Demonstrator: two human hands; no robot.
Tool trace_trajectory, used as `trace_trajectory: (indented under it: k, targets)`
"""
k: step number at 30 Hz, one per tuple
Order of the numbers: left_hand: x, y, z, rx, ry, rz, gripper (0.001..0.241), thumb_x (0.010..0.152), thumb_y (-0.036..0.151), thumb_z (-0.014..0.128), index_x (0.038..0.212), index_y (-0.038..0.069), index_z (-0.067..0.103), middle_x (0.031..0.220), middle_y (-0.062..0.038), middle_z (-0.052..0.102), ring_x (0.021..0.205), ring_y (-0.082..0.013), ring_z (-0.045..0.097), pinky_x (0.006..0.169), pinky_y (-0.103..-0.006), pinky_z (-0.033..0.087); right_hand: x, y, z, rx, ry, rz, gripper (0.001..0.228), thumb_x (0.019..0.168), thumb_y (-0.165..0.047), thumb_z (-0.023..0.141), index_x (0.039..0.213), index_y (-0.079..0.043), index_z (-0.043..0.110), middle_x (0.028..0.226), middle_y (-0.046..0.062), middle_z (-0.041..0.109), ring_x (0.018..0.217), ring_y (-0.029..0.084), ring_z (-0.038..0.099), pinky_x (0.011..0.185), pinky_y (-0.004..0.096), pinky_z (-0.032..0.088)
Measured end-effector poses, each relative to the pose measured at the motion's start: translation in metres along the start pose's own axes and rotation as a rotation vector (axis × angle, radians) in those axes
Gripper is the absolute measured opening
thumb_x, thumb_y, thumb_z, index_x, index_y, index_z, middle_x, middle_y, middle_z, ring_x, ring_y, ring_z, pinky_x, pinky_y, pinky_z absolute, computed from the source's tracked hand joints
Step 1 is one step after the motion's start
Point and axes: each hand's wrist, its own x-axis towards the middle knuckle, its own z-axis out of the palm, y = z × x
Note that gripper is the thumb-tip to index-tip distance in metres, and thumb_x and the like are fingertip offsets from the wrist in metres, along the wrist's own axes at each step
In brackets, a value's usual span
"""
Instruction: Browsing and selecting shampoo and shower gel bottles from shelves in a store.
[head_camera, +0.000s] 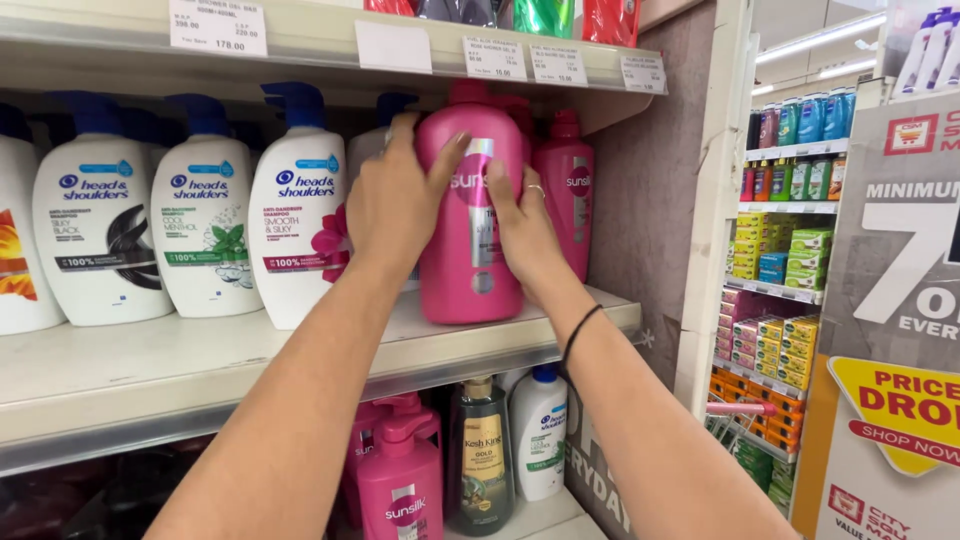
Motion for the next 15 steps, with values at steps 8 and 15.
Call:
trace_trajectory:
  k: [8, 15]
  targets:
    - [-0.024, -0.051, 0.044, -0.433, -0.031, 0.447, 0.103, 0.094, 0.03, 0.079, 0.163, 0.005, 0.007, 0.151, -0.035, 0.045, 0.136, -0.0494, 0.052, 0.111, -0.0482, 0.044, 0.003, 0.03, -0.018, -0.171, -0.102, -0.283, 0.082, 0.102, -0.06, 0.046, 0.158, -0.002, 0.028, 0.154, 0.021, 0.048, 0.145, 0.029, 0.045, 0.119, 0.038, 0.034]
    - [-0.043, -0.03, 0.026, -0.289, -0.376, 0.082, 0.132, 0.083, 0.042, 0.083, 0.158, 0.017, -0.023, 0.155, -0.037, 0.031, 0.137, -0.0486, 0.048, 0.111, -0.0464, 0.046, -0.017, 0.019, -0.023, -0.371, -0.091, -0.308, 0.086, 0.101, -0.062, 0.047, 0.161, -0.004, 0.025, 0.162, 0.023, 0.039, 0.152, 0.035, 0.034, 0.122, 0.043, 0.028]
